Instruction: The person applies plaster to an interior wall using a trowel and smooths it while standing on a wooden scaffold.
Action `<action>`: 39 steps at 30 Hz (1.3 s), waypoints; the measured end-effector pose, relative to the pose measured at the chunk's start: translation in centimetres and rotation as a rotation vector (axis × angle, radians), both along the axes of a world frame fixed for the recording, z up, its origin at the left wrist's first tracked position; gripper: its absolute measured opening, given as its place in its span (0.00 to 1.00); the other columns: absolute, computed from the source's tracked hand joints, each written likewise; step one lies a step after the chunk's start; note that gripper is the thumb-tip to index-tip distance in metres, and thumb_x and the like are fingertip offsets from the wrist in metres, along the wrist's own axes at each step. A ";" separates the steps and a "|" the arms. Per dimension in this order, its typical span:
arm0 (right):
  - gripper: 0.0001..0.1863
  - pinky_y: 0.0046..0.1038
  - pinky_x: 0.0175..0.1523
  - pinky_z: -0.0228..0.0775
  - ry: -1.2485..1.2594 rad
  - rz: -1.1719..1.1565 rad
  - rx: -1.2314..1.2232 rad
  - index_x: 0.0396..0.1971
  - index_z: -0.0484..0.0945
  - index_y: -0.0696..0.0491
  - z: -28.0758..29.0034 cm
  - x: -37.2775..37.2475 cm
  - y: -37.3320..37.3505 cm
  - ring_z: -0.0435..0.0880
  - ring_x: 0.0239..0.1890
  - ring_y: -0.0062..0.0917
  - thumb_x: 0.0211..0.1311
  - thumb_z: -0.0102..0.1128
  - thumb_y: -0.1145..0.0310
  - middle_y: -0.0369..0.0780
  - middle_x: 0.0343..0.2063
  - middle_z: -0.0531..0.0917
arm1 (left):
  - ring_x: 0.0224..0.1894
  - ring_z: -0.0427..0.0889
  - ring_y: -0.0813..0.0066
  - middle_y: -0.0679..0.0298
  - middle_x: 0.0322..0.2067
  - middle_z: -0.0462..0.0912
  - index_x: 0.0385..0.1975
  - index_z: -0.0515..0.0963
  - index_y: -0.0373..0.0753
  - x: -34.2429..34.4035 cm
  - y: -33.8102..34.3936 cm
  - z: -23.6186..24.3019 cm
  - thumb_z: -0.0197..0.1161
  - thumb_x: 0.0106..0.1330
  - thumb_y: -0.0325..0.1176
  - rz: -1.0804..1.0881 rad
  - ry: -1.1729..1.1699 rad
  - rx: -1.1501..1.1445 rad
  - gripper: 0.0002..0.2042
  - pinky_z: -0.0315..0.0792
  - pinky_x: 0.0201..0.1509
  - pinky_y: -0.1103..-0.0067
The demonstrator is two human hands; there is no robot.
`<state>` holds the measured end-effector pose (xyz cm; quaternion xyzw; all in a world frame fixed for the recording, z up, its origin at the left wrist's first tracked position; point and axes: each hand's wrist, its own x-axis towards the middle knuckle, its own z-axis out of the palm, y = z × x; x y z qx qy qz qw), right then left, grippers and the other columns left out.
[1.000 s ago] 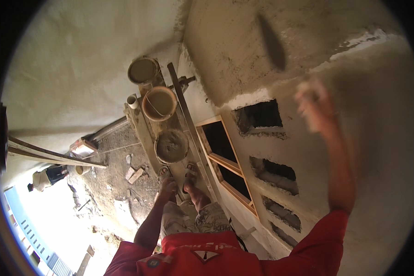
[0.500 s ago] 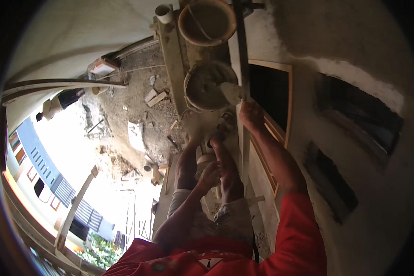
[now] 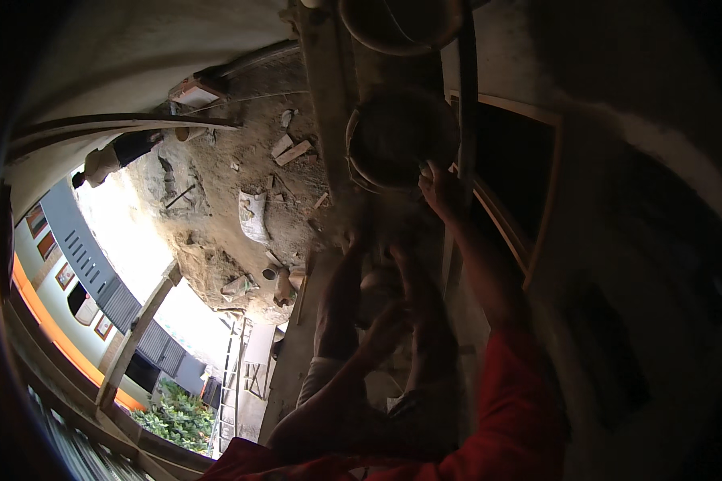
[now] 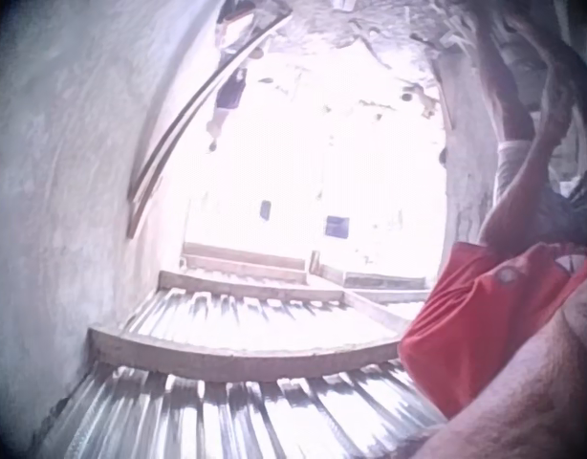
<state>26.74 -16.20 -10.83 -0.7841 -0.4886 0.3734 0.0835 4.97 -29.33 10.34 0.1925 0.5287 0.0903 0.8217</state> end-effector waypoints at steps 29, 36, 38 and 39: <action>0.22 0.28 0.33 0.74 0.494 -0.218 0.098 0.48 0.76 0.58 55.1 17.7 4.6 0.80 0.27 0.23 0.53 0.66 0.64 0.40 0.30 0.82 | 0.37 0.78 0.77 0.66 0.35 0.78 0.46 0.73 0.37 2.3 8.8 1.7 0.56 0.65 0.33 -0.145 -0.204 0.409 0.12 0.74 0.42 0.79; 0.21 0.21 0.29 0.69 -0.512 -0.728 0.526 0.49 0.75 0.54 61.6 31.8 -0.1 0.72 0.24 0.15 0.63 0.60 0.55 0.34 0.25 0.78 | 0.35 0.75 0.81 0.68 0.33 0.76 0.45 0.73 0.35 4.9 10.5 1.2 0.57 0.65 0.33 -0.102 -0.176 0.281 0.12 0.71 0.40 0.82; 0.23 0.20 0.30 0.69 -0.564 -0.653 0.477 0.53 0.73 0.55 63.6 28.7 0.3 0.72 0.25 0.14 0.64 0.59 0.55 0.34 0.27 0.78 | 0.36 0.76 0.80 0.67 0.34 0.77 0.45 0.73 0.34 3.9 10.1 1.3 0.56 0.65 0.32 -0.098 -0.160 0.302 0.12 0.71 0.40 0.82; 0.24 0.20 0.31 0.70 -0.468 -0.600 0.436 0.55 0.72 0.55 62.9 27.6 -0.3 0.73 0.26 0.14 0.63 0.59 0.58 0.34 0.28 0.79 | 0.37 0.76 0.79 0.66 0.34 0.77 0.46 0.73 0.34 3.8 9.7 2.1 0.56 0.65 0.31 -0.067 -0.138 0.179 0.12 0.72 0.40 0.81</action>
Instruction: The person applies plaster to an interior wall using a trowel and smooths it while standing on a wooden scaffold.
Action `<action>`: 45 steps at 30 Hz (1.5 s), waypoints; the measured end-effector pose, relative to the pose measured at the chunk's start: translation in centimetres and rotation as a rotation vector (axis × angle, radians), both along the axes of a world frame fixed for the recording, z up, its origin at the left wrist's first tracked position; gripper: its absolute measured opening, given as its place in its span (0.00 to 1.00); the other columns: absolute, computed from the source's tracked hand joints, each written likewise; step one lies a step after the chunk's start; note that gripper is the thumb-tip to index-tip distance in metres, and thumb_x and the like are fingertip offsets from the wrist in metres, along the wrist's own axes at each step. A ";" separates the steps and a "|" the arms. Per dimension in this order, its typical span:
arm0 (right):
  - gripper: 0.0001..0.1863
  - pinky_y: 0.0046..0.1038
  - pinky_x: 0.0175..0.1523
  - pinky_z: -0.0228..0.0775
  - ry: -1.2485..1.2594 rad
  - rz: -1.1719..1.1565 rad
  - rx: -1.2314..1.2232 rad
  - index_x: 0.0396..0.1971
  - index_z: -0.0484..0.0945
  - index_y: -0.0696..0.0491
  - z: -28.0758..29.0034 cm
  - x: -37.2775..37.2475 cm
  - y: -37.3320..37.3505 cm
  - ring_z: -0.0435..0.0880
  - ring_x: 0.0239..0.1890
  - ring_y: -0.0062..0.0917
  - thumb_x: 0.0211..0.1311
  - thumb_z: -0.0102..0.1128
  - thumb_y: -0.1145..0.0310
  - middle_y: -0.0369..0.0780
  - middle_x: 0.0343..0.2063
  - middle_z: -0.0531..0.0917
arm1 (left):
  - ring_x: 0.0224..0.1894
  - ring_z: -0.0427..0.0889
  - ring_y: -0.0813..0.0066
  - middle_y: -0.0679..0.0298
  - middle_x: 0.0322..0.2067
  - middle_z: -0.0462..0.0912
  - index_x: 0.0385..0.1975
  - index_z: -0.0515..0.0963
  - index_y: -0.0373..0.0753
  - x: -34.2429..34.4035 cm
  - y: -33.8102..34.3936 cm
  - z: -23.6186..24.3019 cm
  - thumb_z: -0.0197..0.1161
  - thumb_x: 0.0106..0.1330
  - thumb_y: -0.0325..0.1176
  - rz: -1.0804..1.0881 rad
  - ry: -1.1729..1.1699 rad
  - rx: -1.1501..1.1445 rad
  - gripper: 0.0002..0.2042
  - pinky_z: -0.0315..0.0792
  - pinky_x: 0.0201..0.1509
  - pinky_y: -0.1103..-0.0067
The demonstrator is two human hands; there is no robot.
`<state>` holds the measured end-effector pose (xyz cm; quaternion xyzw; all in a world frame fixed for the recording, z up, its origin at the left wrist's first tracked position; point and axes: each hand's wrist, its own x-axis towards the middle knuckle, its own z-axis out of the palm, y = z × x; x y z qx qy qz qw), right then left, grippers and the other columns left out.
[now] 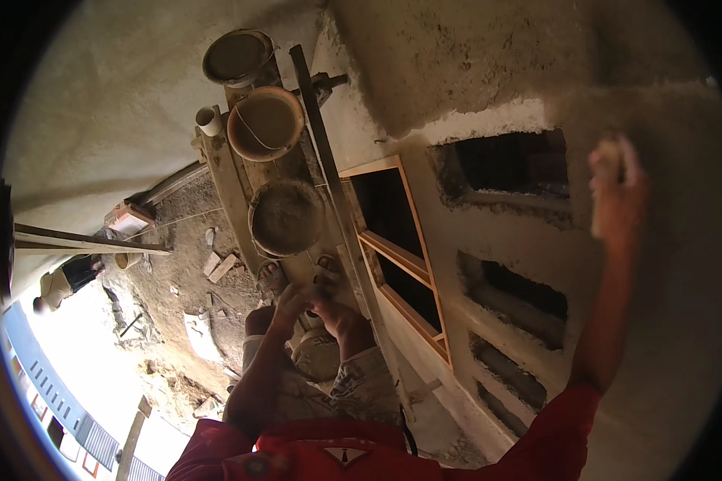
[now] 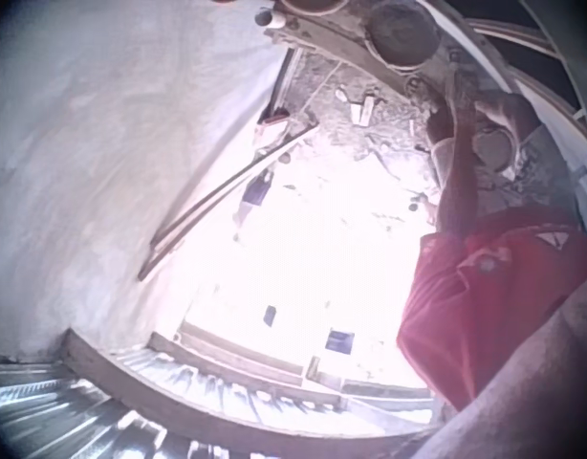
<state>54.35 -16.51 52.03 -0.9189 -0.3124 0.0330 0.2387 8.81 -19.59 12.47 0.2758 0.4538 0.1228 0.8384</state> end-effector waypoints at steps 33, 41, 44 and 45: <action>0.24 0.38 0.48 0.75 0.494 0.643 -0.528 0.52 0.74 0.60 -61.4 -21.4 -3.4 0.82 0.43 0.45 0.59 0.62 0.63 0.51 0.37 0.83 | 0.50 0.78 0.52 0.48 0.48 0.76 0.56 0.69 0.36 4.9 -4.8 -8.5 0.56 0.64 0.37 -0.650 0.294 0.402 0.21 0.71 0.55 0.63; 0.17 0.37 0.42 0.77 0.496 0.619 -0.256 0.44 0.74 0.55 -49.0 -17.6 1.1 0.84 0.38 0.41 0.56 0.65 0.65 0.48 0.34 0.82 | 0.50 0.80 0.52 0.50 0.48 0.80 0.59 0.66 0.41 5.8 -4.6 -11.2 0.57 0.64 0.41 -0.705 0.262 0.578 0.24 0.73 0.53 0.64; 0.19 0.35 0.42 0.76 0.410 0.605 -0.234 0.43 0.72 0.58 -39.1 -15.3 3.3 0.84 0.38 0.41 0.54 0.66 0.66 0.48 0.34 0.81 | 0.51 0.80 0.52 0.50 0.48 0.80 0.60 0.65 0.41 6.8 -2.1 -9.3 0.58 0.63 0.42 -0.703 0.243 0.542 0.26 0.73 0.54 0.64; 0.20 0.35 0.43 0.76 0.385 0.601 -0.238 0.43 0.72 0.58 -35.5 -14.8 4.2 0.84 0.38 0.40 0.54 0.67 0.67 0.48 0.34 0.81 | 0.51 0.80 0.52 0.49 0.48 0.80 0.61 0.64 0.41 7.2 -1.3 -8.4 0.58 0.63 0.42 -0.702 0.243 0.529 0.27 0.72 0.55 0.64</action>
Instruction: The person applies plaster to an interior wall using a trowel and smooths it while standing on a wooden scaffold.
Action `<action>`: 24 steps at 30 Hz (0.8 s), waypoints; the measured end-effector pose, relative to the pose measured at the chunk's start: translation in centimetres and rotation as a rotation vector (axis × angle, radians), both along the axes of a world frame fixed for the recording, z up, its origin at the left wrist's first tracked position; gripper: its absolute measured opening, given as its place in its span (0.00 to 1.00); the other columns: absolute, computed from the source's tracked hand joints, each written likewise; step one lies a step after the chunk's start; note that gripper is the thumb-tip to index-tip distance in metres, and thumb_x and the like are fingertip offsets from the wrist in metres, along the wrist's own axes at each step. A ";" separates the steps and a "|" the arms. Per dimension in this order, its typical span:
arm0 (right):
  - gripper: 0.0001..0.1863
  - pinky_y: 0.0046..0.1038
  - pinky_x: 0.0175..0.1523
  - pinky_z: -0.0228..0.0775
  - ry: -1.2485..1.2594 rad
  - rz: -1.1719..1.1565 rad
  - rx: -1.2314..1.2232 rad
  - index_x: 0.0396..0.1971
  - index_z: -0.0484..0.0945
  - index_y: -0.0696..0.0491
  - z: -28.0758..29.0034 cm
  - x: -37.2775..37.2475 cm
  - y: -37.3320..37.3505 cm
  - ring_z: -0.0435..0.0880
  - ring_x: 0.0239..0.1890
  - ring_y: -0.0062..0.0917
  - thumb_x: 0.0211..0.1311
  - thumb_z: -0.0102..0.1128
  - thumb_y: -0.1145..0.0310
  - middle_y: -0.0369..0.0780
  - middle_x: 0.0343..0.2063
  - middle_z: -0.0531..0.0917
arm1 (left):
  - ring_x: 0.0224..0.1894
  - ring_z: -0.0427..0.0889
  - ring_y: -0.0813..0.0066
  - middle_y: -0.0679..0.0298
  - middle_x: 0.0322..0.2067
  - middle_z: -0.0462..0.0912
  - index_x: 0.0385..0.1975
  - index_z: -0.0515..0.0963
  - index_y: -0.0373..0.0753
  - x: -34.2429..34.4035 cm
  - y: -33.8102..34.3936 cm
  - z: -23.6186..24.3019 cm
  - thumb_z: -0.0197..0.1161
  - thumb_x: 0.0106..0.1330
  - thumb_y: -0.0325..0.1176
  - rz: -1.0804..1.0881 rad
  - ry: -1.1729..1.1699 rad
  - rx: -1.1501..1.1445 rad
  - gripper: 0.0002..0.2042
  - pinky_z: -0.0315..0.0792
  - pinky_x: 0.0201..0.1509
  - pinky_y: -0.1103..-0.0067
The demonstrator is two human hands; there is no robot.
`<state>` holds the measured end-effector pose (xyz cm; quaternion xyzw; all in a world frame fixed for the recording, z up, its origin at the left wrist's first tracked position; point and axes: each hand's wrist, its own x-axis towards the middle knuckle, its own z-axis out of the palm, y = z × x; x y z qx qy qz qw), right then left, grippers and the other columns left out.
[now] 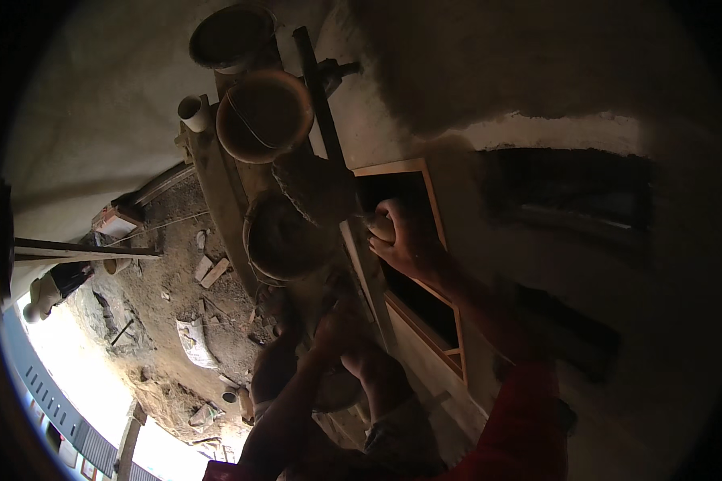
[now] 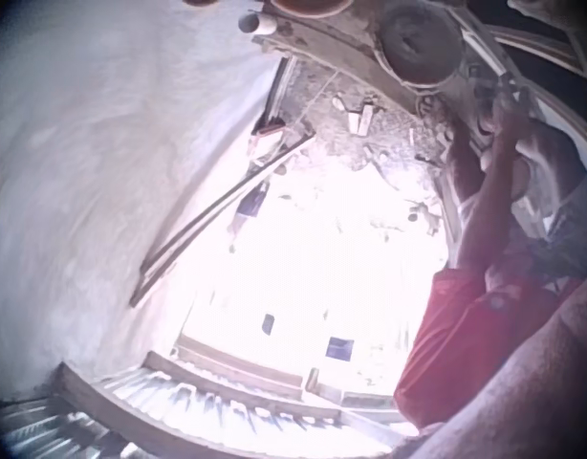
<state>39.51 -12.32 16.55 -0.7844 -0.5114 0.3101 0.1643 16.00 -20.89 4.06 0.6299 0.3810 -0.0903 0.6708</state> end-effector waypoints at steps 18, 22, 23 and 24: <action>0.18 0.16 0.25 0.64 -0.335 -0.597 0.307 0.47 0.76 0.54 19.0 16.8 -3.2 0.70 0.22 0.11 0.65 0.59 0.56 0.30 0.27 0.77 | 0.49 0.80 0.50 0.50 0.43 0.82 0.58 0.69 0.42 1.8 4.5 2.3 0.59 0.61 0.41 0.071 0.082 -0.009 0.24 0.72 0.54 0.63; 0.20 0.18 0.29 0.68 -0.089 -0.492 0.135 0.52 0.74 0.57 15.3 9.9 -4.8 0.73 0.27 0.13 0.62 0.60 0.63 0.33 0.29 0.78 | 0.47 0.81 0.51 0.49 0.42 0.82 0.58 0.68 0.41 1.8 3.9 1.8 0.58 0.61 0.41 0.120 0.054 -0.070 0.25 0.73 0.53 0.64; 0.22 0.21 0.32 0.70 0.090 -0.497 -0.010 0.53 0.74 0.58 13.1 8.2 -5.6 0.76 0.30 0.16 0.62 0.60 0.64 0.36 0.31 0.80 | 0.47 0.81 0.52 0.50 0.43 0.82 0.58 0.69 0.40 1.9 3.5 1.7 0.58 0.61 0.41 0.140 0.039 -0.070 0.25 0.73 0.52 0.65; 0.23 0.26 0.37 0.72 0.091 -0.356 -0.086 0.53 0.73 0.58 8.7 6.6 -6.7 0.78 0.33 0.22 0.60 0.61 0.65 0.40 0.33 0.80 | 0.47 0.81 0.52 0.50 0.43 0.82 0.58 0.69 0.40 1.2 2.9 1.4 0.58 0.61 0.41 0.169 0.063 -0.064 0.25 0.73 0.52 0.65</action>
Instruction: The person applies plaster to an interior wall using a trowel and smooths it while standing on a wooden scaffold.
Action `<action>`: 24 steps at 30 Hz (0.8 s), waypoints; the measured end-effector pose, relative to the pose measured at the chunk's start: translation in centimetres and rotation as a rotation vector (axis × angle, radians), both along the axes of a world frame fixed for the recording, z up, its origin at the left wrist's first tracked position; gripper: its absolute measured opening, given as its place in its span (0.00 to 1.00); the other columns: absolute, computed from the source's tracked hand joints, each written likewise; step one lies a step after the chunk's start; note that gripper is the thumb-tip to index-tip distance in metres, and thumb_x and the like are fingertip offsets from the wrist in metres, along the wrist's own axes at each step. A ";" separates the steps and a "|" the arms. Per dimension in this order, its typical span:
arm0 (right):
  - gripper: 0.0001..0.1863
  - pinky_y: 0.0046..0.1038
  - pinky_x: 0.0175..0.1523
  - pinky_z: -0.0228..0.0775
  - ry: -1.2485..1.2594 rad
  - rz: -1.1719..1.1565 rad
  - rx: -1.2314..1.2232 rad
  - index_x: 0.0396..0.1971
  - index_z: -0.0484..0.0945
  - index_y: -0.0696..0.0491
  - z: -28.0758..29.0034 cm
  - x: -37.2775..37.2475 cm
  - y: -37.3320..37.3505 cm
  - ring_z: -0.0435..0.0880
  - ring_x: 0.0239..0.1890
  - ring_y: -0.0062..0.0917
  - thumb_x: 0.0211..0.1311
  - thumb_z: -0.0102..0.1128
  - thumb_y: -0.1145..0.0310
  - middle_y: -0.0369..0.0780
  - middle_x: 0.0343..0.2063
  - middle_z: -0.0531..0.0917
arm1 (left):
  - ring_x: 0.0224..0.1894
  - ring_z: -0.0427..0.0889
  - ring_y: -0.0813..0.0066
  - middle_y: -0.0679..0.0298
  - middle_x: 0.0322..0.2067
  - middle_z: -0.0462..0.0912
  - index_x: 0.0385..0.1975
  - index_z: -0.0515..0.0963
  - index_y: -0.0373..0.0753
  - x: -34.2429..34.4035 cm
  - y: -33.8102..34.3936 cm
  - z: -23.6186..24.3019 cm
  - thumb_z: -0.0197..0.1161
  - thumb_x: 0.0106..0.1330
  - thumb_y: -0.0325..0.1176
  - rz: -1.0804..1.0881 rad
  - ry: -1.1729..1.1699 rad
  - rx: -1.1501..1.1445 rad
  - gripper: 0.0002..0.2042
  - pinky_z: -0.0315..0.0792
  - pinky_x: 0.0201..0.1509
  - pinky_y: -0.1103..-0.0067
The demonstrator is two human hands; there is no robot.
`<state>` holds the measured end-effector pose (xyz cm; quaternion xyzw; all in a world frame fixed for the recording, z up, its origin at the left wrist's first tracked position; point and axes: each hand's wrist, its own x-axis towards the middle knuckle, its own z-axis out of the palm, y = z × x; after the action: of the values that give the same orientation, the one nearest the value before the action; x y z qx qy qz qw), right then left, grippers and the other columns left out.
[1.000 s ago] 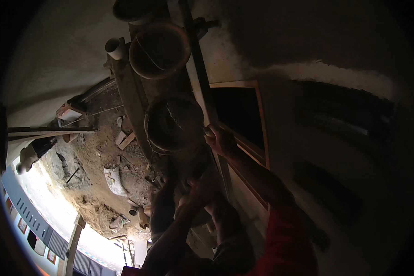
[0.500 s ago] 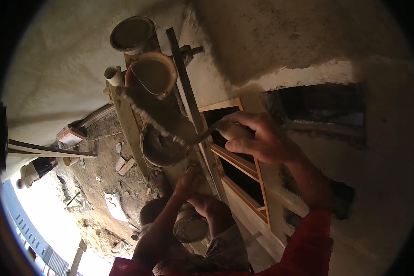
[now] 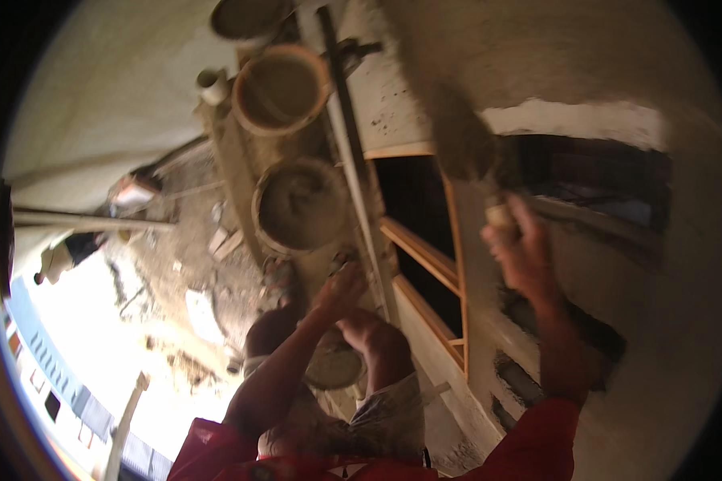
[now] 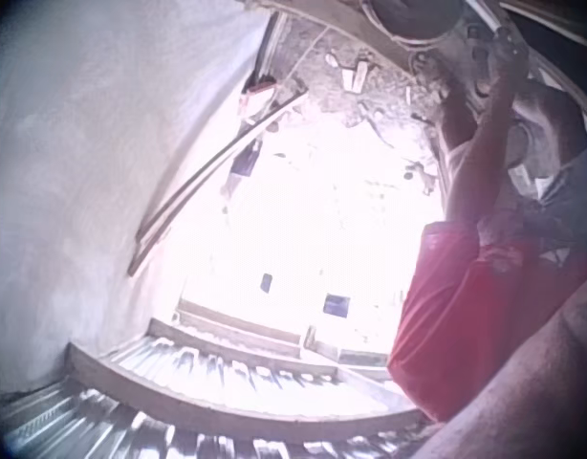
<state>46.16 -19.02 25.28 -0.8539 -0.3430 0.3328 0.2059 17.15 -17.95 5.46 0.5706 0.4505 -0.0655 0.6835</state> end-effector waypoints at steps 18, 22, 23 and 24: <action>0.23 0.42 0.50 0.75 -0.002 0.585 -0.212 0.50 0.75 0.53 -36.5 -18.1 4.5 0.82 0.44 0.47 0.55 0.63 0.61 0.52 0.37 0.83 | 0.43 0.81 0.47 0.45 0.37 0.81 0.56 0.66 0.35 -4.2 -8.8 -5.3 0.55 0.65 0.44 -0.072 -0.027 0.233 0.24 0.73 0.49 0.63; 0.24 0.41 0.45 0.75 0.097 0.501 -0.179 0.51 0.74 0.55 -37.1 -15.5 0.1 0.82 0.41 0.46 0.56 0.62 0.60 0.53 0.36 0.82 | 0.42 0.82 0.48 0.46 0.36 0.82 0.56 0.66 0.36 -3.6 -7.7 -4.3 0.54 0.66 0.44 0.003 -0.019 0.188 0.24 0.73 0.48 0.63; 0.21 0.41 0.40 0.75 0.112 0.472 -0.153 0.48 0.74 0.54 -35.5 -15.5 -0.2 0.83 0.36 0.44 0.56 0.60 0.61 0.52 0.32 0.82 | 0.42 0.82 0.48 0.47 0.36 0.82 0.56 0.66 0.36 -3.5 -7.1 -3.6 0.54 0.66 0.44 0.014 0.004 0.144 0.24 0.73 0.48 0.63; 0.20 0.40 0.38 0.75 0.110 0.473 -0.115 0.48 0.74 0.54 -35.5 -15.6 -0.2 0.84 0.35 0.42 0.57 0.59 0.60 0.51 0.31 0.82 | 0.42 0.82 0.49 0.48 0.36 0.82 0.56 0.67 0.36 -3.6 -6.4 -3.0 0.54 0.66 0.44 0.019 0.029 0.104 0.23 0.73 0.48 0.63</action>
<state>30.53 -19.25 -10.20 -0.7410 -0.5019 0.4367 0.0916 13.54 -24.36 2.44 0.6001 0.4684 -0.0438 0.6470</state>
